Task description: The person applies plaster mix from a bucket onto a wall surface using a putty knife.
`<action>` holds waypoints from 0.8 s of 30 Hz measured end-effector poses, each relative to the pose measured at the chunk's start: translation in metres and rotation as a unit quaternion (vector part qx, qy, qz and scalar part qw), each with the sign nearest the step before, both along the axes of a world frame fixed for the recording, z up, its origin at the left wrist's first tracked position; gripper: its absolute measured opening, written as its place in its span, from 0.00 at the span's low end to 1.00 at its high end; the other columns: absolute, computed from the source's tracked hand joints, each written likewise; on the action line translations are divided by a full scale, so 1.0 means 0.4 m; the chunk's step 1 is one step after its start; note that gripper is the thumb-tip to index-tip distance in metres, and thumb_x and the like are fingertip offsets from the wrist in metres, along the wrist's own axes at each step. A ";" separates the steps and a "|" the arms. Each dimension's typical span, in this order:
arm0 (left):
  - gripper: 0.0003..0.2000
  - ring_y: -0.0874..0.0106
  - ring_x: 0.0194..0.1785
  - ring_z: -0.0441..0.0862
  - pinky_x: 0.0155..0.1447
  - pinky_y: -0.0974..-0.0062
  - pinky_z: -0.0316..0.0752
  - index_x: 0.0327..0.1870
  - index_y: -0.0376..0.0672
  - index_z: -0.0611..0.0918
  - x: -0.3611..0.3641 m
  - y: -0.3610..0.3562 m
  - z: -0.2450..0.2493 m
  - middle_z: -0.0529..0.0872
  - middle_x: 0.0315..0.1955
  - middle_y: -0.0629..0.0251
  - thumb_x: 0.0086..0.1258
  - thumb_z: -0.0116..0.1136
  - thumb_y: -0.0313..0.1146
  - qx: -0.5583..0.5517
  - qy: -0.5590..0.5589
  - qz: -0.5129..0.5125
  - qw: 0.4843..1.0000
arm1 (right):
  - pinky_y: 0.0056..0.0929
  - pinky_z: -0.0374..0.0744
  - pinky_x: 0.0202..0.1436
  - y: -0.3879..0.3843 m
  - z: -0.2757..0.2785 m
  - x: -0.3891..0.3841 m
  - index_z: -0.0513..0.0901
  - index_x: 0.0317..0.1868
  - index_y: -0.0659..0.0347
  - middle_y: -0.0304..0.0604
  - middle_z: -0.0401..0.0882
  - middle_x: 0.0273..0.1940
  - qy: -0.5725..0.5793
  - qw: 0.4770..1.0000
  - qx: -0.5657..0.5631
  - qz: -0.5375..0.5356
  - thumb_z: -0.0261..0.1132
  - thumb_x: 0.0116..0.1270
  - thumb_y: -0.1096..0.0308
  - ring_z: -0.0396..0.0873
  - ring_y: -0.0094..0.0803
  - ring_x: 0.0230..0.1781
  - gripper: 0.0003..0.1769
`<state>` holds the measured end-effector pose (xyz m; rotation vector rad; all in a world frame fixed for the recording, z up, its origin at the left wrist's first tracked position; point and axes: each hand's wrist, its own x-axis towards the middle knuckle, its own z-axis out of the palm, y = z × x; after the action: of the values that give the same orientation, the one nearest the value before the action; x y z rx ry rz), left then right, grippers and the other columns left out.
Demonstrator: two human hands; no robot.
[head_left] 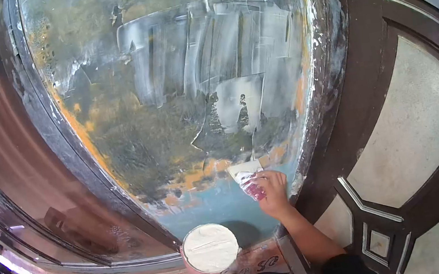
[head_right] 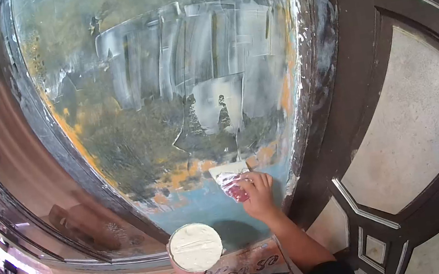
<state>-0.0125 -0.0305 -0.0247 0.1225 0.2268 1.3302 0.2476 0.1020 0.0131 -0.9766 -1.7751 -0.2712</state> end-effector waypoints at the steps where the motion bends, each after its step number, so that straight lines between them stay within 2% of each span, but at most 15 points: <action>1: 0.38 0.43 0.73 0.69 0.74 0.32 0.61 0.75 0.49 0.70 -0.003 -0.004 -0.003 0.72 0.72 0.52 0.73 0.41 0.66 -0.001 -0.001 0.000 1.000 | 0.48 0.66 0.62 -0.002 0.012 -0.004 0.82 0.55 0.51 0.43 0.78 0.53 -0.001 1.000 -0.001 0.000 0.68 0.62 0.71 0.76 0.43 0.53 0.20; 2: 0.40 0.43 0.75 0.66 0.76 0.34 0.59 0.76 0.49 0.68 -0.006 -0.008 -0.009 0.69 0.74 0.52 0.71 0.42 0.68 0.016 0.019 -0.002 1.000 | 0.44 0.70 0.60 -0.001 0.024 -0.012 0.81 0.55 0.55 0.46 0.79 0.51 0.177 0.977 -0.099 0.062 0.67 0.65 0.70 0.77 0.42 0.52 0.17; 3: 0.42 0.43 0.76 0.64 0.77 0.35 0.57 0.77 0.49 0.67 -0.010 -0.012 -0.014 0.67 0.76 0.52 0.70 0.42 0.70 0.033 0.040 -0.005 0.999 | 0.40 0.73 0.58 0.001 0.042 -0.021 0.80 0.55 0.59 0.48 0.79 0.49 0.349 0.910 -0.193 0.118 0.65 0.69 0.70 0.78 0.42 0.50 0.15; 4: 0.42 0.43 0.76 0.64 0.77 0.35 0.58 0.77 0.49 0.67 -0.012 -0.011 -0.014 0.67 0.76 0.52 0.70 0.43 0.70 0.027 0.015 -0.002 1.000 | 0.33 0.77 0.51 -0.008 0.107 -0.028 0.77 0.57 0.65 0.46 0.81 0.45 0.350 0.921 -0.131 0.109 0.62 0.75 0.67 0.80 0.37 0.43 0.15; 5: 0.42 0.43 0.76 0.64 0.77 0.35 0.58 0.77 0.49 0.67 -0.014 -0.010 -0.017 0.67 0.76 0.52 0.70 0.43 0.70 0.025 0.016 -0.005 1.000 | 0.33 0.77 0.51 0.008 0.147 -0.028 0.77 0.57 0.65 0.46 0.81 0.45 0.352 0.921 -0.132 0.106 0.62 0.75 0.67 0.80 0.37 0.43 0.15; 7: 0.41 0.44 0.76 0.65 0.77 0.36 0.59 0.76 0.49 0.68 -0.017 -0.015 -0.019 0.68 0.75 0.52 0.71 0.43 0.69 0.014 -0.021 0.019 1.000 | 0.29 0.79 0.44 0.033 0.203 -0.024 0.74 0.60 0.63 0.39 0.82 0.44 0.470 0.862 -0.070 0.177 0.61 0.78 0.64 0.79 0.28 0.40 0.16; 8: 0.39 0.44 0.75 0.66 0.76 0.37 0.60 0.76 0.49 0.69 -0.017 -0.023 -0.015 0.69 0.75 0.53 0.72 0.43 0.68 0.033 0.013 0.025 0.999 | 0.29 0.79 0.44 0.030 0.227 -0.019 0.74 0.60 0.63 0.39 0.82 0.44 0.472 0.861 -0.070 0.175 0.61 0.78 0.64 0.79 0.28 0.40 0.16; 10: 0.38 0.45 0.75 0.67 0.76 0.38 0.61 0.75 0.49 0.70 -0.021 -0.024 -0.016 0.69 0.74 0.53 0.73 0.42 0.67 0.033 0.001 0.026 0.999 | 0.22 0.74 0.36 0.020 0.260 -0.009 0.67 0.69 0.60 0.35 0.80 0.48 0.588 0.761 -0.149 0.231 0.56 0.82 0.65 0.78 0.20 0.39 0.20; 11: 0.37 0.45 0.74 0.68 0.76 0.38 0.61 0.75 0.49 0.70 -0.026 -0.024 -0.016 0.70 0.74 0.53 0.74 0.42 0.66 0.033 -0.013 0.028 0.999 | 0.22 0.74 0.36 0.018 0.258 -0.014 0.67 0.69 0.60 0.35 0.80 0.48 0.590 0.760 -0.148 0.231 0.56 0.82 0.65 0.78 0.20 0.39 0.20; 13: 0.37 0.45 0.74 0.69 0.76 0.38 0.62 0.74 0.48 0.71 -0.036 -0.026 -0.021 0.71 0.73 0.53 0.74 0.42 0.66 0.019 -0.023 0.030 0.999 | 0.22 0.70 0.30 0.010 0.250 -0.025 0.68 0.67 0.58 0.36 0.80 0.47 0.606 0.717 -0.186 0.291 0.54 0.83 0.60 0.77 0.20 0.36 0.19; 14: 0.36 0.45 0.73 0.69 0.76 0.38 0.62 0.74 0.48 0.71 -0.041 -0.030 -0.023 0.71 0.73 0.54 0.75 0.41 0.65 0.025 -0.011 0.038 0.999 | 0.23 0.75 0.33 0.028 0.212 -0.019 0.68 0.66 0.57 0.39 0.82 0.48 0.588 0.717 -0.186 0.327 0.55 0.82 0.63 0.81 0.24 0.38 0.17; 19: 0.34 0.47 0.73 0.70 0.75 0.40 0.64 0.74 0.48 0.72 -0.061 -0.028 -0.014 0.72 0.72 0.55 0.77 0.40 0.63 0.033 0.041 0.060 0.997 | 0.30 0.84 0.42 0.045 0.225 -0.022 0.70 0.64 0.56 0.43 0.83 0.54 0.562 0.696 -0.257 0.366 0.56 0.80 0.67 0.85 0.32 0.47 0.16; 20: 0.37 0.41 0.75 0.66 0.69 0.18 0.57 0.76 0.54 0.69 -0.076 -0.016 -0.056 0.68 0.75 0.54 0.72 0.43 0.68 0.032 0.068 0.061 0.995 | 0.30 0.84 0.41 0.046 0.259 -0.031 0.70 0.64 0.57 0.43 0.83 0.54 0.569 0.699 -0.240 0.362 0.57 0.80 0.67 0.85 0.31 0.46 0.16; 22: 0.37 0.42 0.74 0.67 0.69 0.19 0.58 0.76 0.53 0.69 -0.082 -0.014 -0.056 0.69 0.74 0.53 0.73 0.42 0.67 0.015 0.044 0.057 0.997 | 0.32 0.84 0.40 0.067 0.322 -0.039 0.71 0.62 0.58 0.42 0.83 0.54 0.558 0.717 -0.201 0.367 0.58 0.80 0.64 0.85 0.31 0.45 0.16; 24: 0.37 0.42 0.74 0.67 0.69 0.19 0.58 0.76 0.53 0.69 -0.077 -0.010 -0.045 0.70 0.74 0.53 0.73 0.42 0.67 0.008 0.041 0.058 0.997 | 0.33 0.83 0.41 0.090 0.383 -0.049 0.72 0.61 0.58 0.42 0.83 0.53 0.567 0.713 -0.179 0.373 0.59 0.80 0.63 0.85 0.31 0.44 0.15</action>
<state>-0.0433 -0.0345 -0.0425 0.1796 0.2962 1.4447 0.2278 0.1379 0.1664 -0.3738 -0.8801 1.0382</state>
